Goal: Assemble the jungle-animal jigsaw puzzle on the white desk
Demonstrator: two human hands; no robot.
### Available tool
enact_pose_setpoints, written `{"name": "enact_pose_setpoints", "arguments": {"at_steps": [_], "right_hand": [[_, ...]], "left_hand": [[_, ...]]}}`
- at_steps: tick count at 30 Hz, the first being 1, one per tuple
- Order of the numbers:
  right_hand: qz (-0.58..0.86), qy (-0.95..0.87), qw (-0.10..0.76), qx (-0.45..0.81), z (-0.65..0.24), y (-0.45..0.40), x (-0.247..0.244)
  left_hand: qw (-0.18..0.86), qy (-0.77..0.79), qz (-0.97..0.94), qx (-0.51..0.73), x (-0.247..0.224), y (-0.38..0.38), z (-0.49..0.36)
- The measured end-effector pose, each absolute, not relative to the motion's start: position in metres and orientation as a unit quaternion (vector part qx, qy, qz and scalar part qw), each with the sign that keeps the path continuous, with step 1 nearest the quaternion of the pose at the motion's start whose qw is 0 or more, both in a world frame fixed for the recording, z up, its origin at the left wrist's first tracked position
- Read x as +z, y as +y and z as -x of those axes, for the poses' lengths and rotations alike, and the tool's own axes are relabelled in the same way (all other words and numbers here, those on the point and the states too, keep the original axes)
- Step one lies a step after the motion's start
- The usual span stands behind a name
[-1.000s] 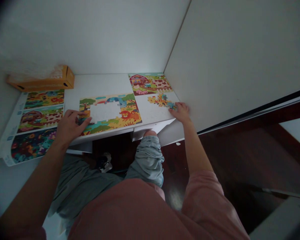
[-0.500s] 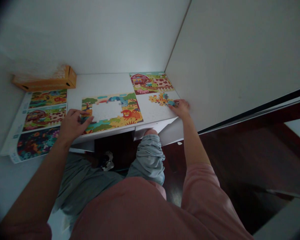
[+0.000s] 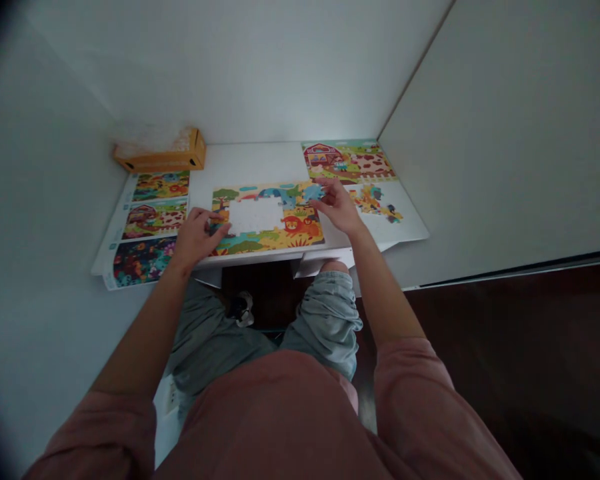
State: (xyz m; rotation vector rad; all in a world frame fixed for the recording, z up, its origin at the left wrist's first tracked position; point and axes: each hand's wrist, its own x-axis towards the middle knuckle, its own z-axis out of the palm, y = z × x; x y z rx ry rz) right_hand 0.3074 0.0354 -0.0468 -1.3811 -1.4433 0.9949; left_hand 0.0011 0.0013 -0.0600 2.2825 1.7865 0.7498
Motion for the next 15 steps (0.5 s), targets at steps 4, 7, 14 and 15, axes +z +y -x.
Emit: {"name": "enact_pose_setpoints", "arguments": {"at_steps": [4, 7, 14, 15], "right_hand": [[0.525, -0.609, 0.480, 0.352, -0.277, 0.045, -0.059], [0.532, -0.592, 0.487, 0.358, -0.276, 0.051, -0.069], [0.491, -0.590, 0.521, 0.374, -0.284, 0.056, -0.075], [0.499, -0.586, 0.521, 0.370, -0.284, 0.056, -0.075]], "left_hand": [[0.092, 0.606, -0.749, 0.251, -0.057, 0.000, -0.002], [0.099, 0.611, -0.745, 0.250, -0.054, 0.001, -0.003], [0.104, 0.601, -0.753, 0.248, -0.054, 0.005, -0.002], [0.103, 0.598, -0.754, 0.250, -0.055, 0.006, -0.002]]}}
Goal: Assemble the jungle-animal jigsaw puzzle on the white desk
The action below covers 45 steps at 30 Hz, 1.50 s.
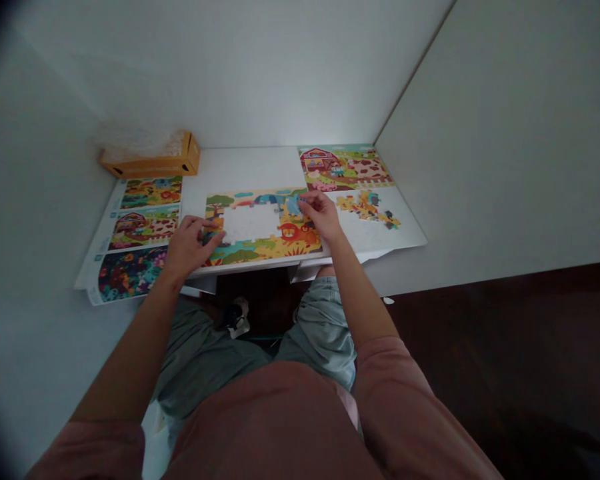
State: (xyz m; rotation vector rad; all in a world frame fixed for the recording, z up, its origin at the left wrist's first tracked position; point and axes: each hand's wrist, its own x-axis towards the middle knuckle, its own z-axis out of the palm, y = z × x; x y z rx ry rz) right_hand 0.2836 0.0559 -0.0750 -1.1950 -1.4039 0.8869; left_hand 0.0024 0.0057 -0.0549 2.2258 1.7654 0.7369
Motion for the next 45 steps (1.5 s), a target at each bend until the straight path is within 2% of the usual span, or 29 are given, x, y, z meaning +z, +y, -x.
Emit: {"name": "enact_pose_setpoints", "arguments": {"at_steps": [17, 29, 36, 45], "right_hand": [[0.535, -0.568, 0.510, 0.363, -0.284, 0.053, -0.071], [0.554, -0.517, 0.567, 0.322, -0.296, 0.066, -0.075], [0.539, -0.608, 0.482, 0.329, -0.283, 0.057, -0.077], [0.588, -0.728, 0.335, 0.114, -0.284, 0.050, -0.071]], "left_hand": [[0.115, 0.588, -0.756, 0.264, -0.057, 0.006, -0.004], [0.106, 0.619, -0.741, 0.239, -0.054, 0.003, -0.008], [0.117, 0.607, -0.746, 0.249, -0.057, 0.003, -0.005], [0.094, 0.593, -0.756, 0.262, -0.060, 0.005, -0.001]]}}
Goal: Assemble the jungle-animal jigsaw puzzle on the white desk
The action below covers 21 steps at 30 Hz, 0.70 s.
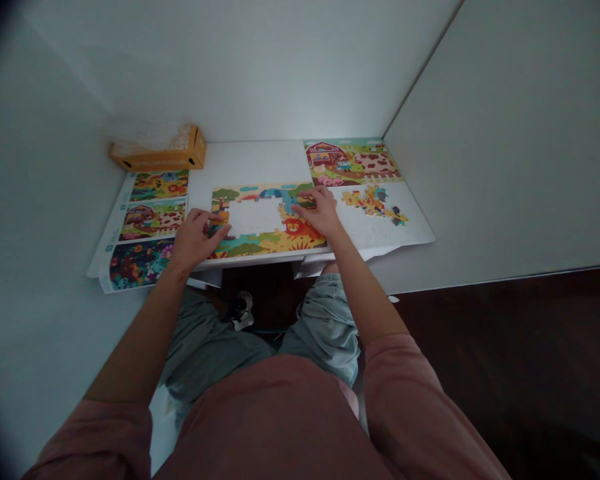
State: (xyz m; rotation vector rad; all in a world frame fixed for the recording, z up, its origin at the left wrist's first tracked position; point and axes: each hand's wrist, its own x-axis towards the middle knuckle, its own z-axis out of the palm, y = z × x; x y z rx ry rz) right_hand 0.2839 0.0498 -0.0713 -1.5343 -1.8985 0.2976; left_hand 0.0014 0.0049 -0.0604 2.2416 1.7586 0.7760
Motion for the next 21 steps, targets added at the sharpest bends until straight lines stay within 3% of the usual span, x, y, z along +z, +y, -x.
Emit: {"name": "enact_pose_setpoints", "arguments": {"at_steps": [6, 21], "right_hand": [[0.609, -0.756, 0.231, 0.057, -0.281, 0.046, -0.069], [0.549, -0.808, 0.207, 0.057, -0.260, 0.071, -0.071]], "left_hand": [[0.117, 0.585, -0.753, 0.279, -0.062, 0.006, 0.001], [0.124, 0.582, -0.751, 0.286, -0.068, 0.009, 0.005]]}}
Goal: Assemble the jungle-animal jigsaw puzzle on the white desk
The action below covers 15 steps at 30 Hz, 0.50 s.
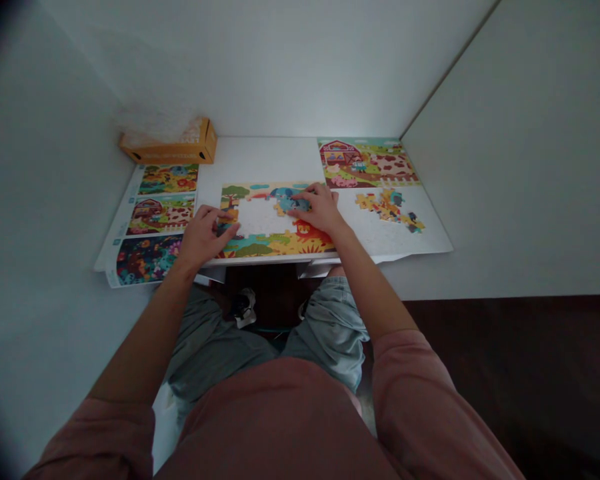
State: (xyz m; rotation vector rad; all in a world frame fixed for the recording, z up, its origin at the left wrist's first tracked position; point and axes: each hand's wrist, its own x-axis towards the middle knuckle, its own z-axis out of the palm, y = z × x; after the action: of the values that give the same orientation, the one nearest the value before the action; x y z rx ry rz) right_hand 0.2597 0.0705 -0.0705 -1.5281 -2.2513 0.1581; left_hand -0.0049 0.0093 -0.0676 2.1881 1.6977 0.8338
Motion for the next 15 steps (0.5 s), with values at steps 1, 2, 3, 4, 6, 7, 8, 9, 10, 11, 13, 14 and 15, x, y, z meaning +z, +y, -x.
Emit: {"name": "enact_pose_setpoints", "arguments": {"at_steps": [1, 2, 3, 4, 6, 7, 8, 9, 10, 11, 13, 14, 15], "right_hand": [[0.546, -0.810, 0.210, 0.052, -0.2588, 0.0713, -0.0712], [0.543, -0.811, 0.214, 0.048, -0.2582, 0.0722, -0.0721], [0.539, -0.812, 0.218, 0.044, -0.2578, 0.0731, -0.0729], [0.536, -0.813, 0.221, 0.041, -0.2575, 0.0740, -0.0736], [0.531, -0.817, 0.223, 0.038, -0.2573, 0.0754, -0.0740], [0.530, -0.818, 0.220, 0.037, -0.2572, 0.0758, -0.0737], [0.529, -0.820, 0.216, 0.037, -0.2572, 0.0758, -0.0730], [0.529, -0.821, 0.210, 0.037, -0.2572, 0.0756, -0.0720], [0.530, -0.822, 0.205, 0.038, -0.2572, 0.0751, -0.0709], [0.531, -0.822, 0.200, 0.039, -0.2571, 0.0743, -0.0697], [0.532, -0.823, 0.196, 0.037, -0.2563, 0.0718, -0.0673], [0.531, -0.824, 0.197, 0.034, -0.2556, 0.0701, -0.0662], [0.527, -0.826, 0.199, 0.031, -0.2546, 0.0679, -0.0651]], "left_hand": [[0.124, 0.582, -0.751, 0.286, -0.0679, 0.0095, 0.0050], [0.125, 0.582, -0.751, 0.286, -0.0681, 0.0097, 0.0051], [0.125, 0.582, -0.750, 0.286, -0.0682, 0.0098, 0.0051], [0.126, 0.583, -0.749, 0.287, -0.0682, 0.0100, 0.0050], [0.130, 0.585, -0.746, 0.289, -0.0681, 0.0100, 0.0047], [0.133, 0.586, -0.745, 0.290, -0.0681, 0.0100, 0.0046], [0.136, 0.587, -0.743, 0.291, -0.0681, 0.0100, 0.0046], [0.138, 0.587, -0.742, 0.292, -0.0681, 0.0101, 0.0046], [0.139, 0.586, -0.742, 0.293, -0.0683, 0.0101, 0.0048], [0.138, 0.585, -0.743, 0.294, -0.0686, 0.0102, 0.0050], [0.133, 0.580, -0.747, 0.295, -0.0695, 0.0106, 0.0057], [0.130, 0.579, -0.749, 0.295, -0.0700, 0.0108, 0.0060], [0.128, 0.578, -0.750, 0.295, -0.0704, 0.0110, 0.0062]]}}
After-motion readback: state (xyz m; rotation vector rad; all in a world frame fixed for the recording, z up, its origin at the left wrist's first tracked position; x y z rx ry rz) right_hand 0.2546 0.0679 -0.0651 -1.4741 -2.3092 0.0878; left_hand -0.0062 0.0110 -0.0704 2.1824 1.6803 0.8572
